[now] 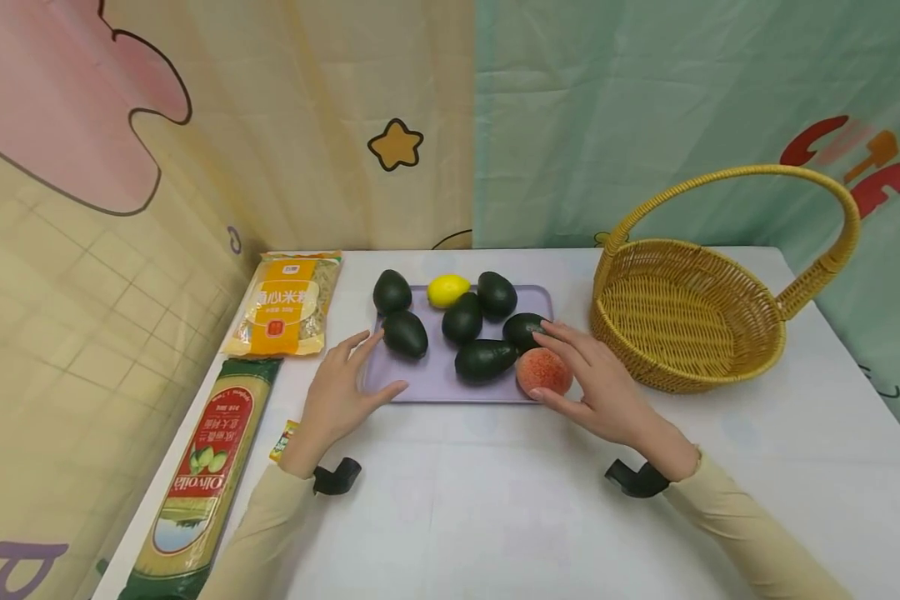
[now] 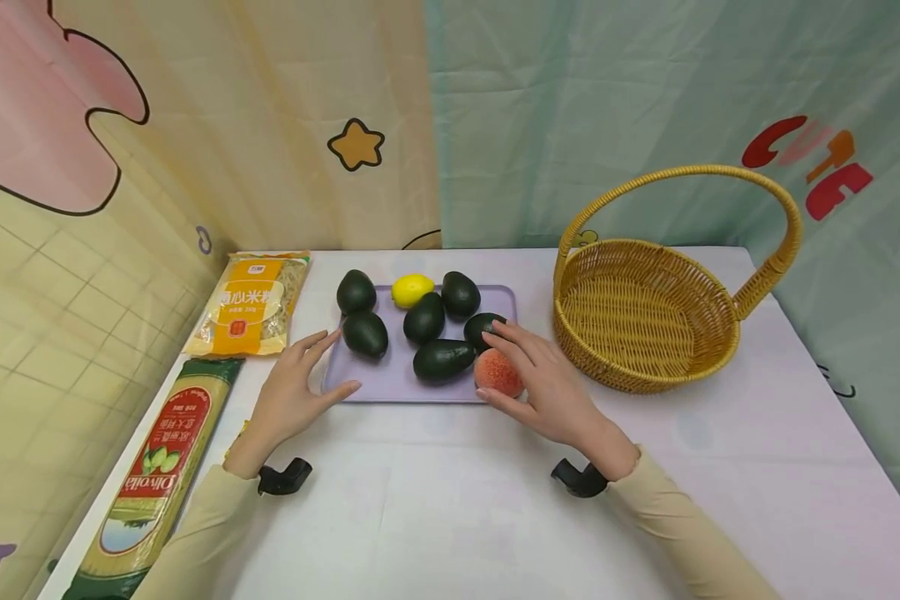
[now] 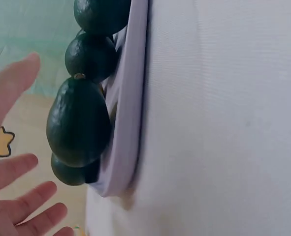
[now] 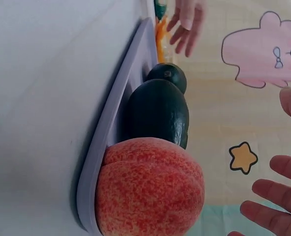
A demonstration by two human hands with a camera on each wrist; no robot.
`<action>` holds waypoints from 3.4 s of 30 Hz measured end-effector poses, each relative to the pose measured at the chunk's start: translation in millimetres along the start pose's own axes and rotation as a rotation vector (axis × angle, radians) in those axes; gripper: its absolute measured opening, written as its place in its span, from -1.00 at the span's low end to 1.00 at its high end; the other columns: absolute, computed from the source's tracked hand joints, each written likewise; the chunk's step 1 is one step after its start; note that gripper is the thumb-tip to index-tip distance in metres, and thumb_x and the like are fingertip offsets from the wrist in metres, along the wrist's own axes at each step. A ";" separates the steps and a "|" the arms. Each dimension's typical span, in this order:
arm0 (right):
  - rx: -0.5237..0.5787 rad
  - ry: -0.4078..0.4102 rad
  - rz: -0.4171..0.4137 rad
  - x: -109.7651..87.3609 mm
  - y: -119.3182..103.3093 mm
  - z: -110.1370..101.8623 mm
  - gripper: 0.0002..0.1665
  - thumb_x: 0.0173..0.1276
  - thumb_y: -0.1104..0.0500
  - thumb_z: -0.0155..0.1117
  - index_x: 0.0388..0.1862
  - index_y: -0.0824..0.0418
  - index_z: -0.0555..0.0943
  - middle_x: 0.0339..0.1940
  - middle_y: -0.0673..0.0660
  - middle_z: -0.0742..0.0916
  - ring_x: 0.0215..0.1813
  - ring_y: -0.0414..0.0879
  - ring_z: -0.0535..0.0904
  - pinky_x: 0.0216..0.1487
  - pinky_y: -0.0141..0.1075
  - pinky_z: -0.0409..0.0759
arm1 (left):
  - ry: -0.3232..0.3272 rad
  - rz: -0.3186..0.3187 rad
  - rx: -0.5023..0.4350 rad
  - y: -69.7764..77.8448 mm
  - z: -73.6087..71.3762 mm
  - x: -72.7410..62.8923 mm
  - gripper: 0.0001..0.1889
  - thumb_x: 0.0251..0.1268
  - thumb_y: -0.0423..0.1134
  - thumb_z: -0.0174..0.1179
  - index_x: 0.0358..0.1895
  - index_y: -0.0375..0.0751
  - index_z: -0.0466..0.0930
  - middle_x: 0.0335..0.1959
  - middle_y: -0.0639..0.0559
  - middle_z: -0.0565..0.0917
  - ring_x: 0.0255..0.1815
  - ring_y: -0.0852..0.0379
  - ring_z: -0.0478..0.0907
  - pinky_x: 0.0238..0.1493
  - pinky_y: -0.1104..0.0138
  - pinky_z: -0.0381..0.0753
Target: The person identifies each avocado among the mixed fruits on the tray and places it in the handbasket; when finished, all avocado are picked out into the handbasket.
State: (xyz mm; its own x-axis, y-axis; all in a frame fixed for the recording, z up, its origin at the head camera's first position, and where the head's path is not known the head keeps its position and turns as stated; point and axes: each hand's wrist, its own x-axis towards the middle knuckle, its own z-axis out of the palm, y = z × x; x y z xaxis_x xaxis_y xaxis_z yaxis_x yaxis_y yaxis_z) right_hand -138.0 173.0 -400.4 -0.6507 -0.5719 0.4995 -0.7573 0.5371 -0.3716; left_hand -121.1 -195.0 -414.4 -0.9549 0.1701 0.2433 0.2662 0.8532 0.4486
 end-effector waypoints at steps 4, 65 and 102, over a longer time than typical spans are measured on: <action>0.061 0.051 0.007 5.3 -1.2 3.3 -0.27 0.17 0.07 0.41 0.30 0.24 0.42 0.32 0.15 0.46 0.31 0.06 0.34 0.22 -0.01 0.31 | -0.031 -0.148 -0.118 -9.2 6.1 -5.5 -0.07 -0.01 0.21 0.36 0.39 -0.25 0.27 0.30 -0.28 0.33 0.28 -0.24 0.22 0.24 -0.08 0.24; 0.257 -0.444 0.683 78.3 61.2 20.2 -0.16 0.19 -0.15 0.36 0.28 0.32 0.38 0.11 0.38 0.53 0.12 0.18 0.43 0.12 0.01 0.40 | -0.004 -0.328 -0.258 -32.4 42.4 -17.5 0.02 -0.22 0.03 0.55 0.40 -0.20 0.25 0.31 -0.19 0.33 0.31 -0.14 0.09 0.27 0.00 0.09; 0.371 -0.331 0.757 74.9 63.8 17.4 -0.12 0.14 -0.28 0.34 0.27 0.21 0.35 0.18 0.33 0.44 0.17 0.15 0.35 0.20 0.02 0.31 | -0.013 -0.334 -0.253 -33.3 42.4 -18.1 0.02 -0.21 0.07 0.53 0.41 -0.15 0.24 0.32 -0.17 0.32 0.32 -0.13 0.08 0.28 -0.01 0.08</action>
State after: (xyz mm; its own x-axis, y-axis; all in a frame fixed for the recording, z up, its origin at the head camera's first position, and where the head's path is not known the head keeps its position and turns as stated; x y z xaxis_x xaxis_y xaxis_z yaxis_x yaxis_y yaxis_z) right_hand -236.0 153.5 -400.3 -0.9213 -0.3270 -0.2104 -0.0523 0.6403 -0.7663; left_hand -118.2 -205.6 -470.1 -0.9954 -0.0875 0.0386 -0.0357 0.7147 0.6985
